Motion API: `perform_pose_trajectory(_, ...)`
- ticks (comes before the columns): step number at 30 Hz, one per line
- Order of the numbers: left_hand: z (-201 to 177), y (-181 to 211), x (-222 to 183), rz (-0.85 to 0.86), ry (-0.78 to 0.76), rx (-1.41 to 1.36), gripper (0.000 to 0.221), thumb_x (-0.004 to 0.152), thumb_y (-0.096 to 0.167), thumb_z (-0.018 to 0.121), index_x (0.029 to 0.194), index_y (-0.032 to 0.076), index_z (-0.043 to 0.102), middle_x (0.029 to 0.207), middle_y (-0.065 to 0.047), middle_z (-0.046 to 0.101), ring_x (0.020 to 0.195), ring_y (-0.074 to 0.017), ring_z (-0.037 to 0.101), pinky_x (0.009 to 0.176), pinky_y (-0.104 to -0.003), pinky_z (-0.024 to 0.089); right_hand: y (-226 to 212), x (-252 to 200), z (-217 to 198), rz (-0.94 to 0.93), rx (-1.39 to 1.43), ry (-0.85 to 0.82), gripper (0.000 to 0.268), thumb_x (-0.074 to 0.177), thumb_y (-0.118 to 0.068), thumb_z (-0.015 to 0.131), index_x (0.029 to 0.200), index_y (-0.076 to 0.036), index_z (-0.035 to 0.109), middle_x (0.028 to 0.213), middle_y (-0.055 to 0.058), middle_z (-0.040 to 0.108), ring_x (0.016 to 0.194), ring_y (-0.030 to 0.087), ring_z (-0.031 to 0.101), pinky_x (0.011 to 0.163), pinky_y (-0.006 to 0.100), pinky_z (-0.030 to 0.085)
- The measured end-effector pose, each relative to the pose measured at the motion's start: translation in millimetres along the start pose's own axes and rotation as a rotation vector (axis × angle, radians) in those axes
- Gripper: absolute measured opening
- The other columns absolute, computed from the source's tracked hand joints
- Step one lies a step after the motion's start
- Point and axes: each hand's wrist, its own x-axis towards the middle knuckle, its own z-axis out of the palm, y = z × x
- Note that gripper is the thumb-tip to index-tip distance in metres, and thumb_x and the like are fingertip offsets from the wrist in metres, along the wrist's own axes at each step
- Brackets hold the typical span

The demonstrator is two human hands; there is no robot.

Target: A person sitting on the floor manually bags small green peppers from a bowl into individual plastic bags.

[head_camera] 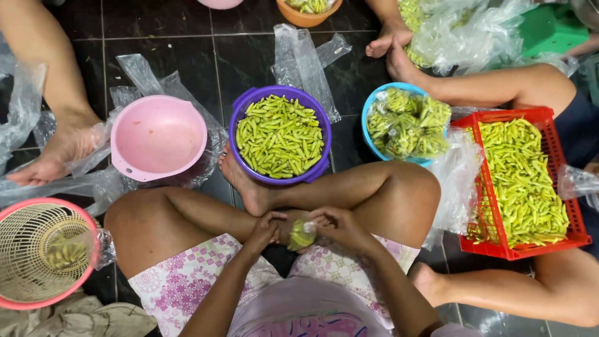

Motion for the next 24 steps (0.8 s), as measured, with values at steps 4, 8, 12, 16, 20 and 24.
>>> perform_pose_trajectory(4,0.0,12.0,-25.3,-0.025,0.078,-0.039,0.038,0.099,0.01,0.041,0.132,0.001,0.058,0.045,-0.004,0.043,0.043,-0.0141,0.042,0.059,-0.031,0.056,31.6,14.2,39.9,0.014,-0.033,-0.078,0.034,0.086,-0.009,0.076,0.119,-0.004,0.076,0.097,0.014,0.075,0.087,0.021,0.071,0.078,0.038,0.061)
perform_pose_trajectory(8,7.0,33.9,-52.5,-0.022,0.14,-0.098,0.036,0.097,0.005,0.044,0.133,-0.001,0.051,0.045,-0.003,0.04,0.039,-0.0111,0.036,0.054,-0.029,0.054,37.0,34.5,51.2,-0.223,-0.236,-0.05,0.026,0.088,-0.016,0.075,0.113,-0.02,0.082,0.099,0.008,0.075,0.097,0.027,0.073,0.087,0.04,0.058)
perform_pose_trajectory(12,14.9,67.9,-71.9,-0.137,0.118,-0.124,0.036,0.104,0.01,0.043,0.139,0.004,0.05,0.064,-0.002,0.046,0.052,-0.0079,0.037,0.05,-0.023,0.031,32.9,43.0,68.4,-0.275,-0.3,-0.164,0.026,0.092,-0.008,0.065,0.115,-0.005,0.078,0.097,0.01,0.067,0.085,0.02,0.066,0.076,0.029,0.053)
perform_pose_trajectory(16,17.3,81.5,-81.8,-0.101,0.126,-0.231,0.041,0.101,0.008,0.048,0.141,0.006,0.052,0.061,0.001,0.044,0.051,-0.0054,0.035,0.053,-0.022,0.035,34.2,41.2,90.4,-0.309,-0.164,-0.111,0.029,0.087,-0.002,0.07,0.115,0.001,0.069,0.097,0.01,0.074,0.079,0.016,0.067,0.071,0.027,0.055)
perform_pose_trajectory(20,17.5,82.8,-80.5,-0.106,0.144,-0.213,0.042,0.1,0.014,0.056,0.142,0.006,0.054,0.061,0.002,0.046,0.05,-0.0043,0.036,0.051,-0.022,0.035,33.6,43.8,95.1,-0.167,-0.166,-0.111,0.029,0.089,-0.006,0.068,0.116,0.003,0.071,0.1,0.01,0.077,0.086,0.013,0.071,0.076,0.024,0.058)
perform_pose_trajectory(24,15.4,77.2,-75.1,-0.081,0.154,-0.199,0.037,0.1,0.01,0.055,0.136,0.005,0.06,0.062,-0.001,0.049,0.053,-0.0073,0.04,0.052,-0.023,0.038,25.9,39.2,101.0,-0.28,-0.263,-0.051,0.021,0.088,-0.01,0.069,0.105,0.001,0.074,0.096,0.01,0.079,0.077,0.017,0.069,0.07,0.029,0.055)
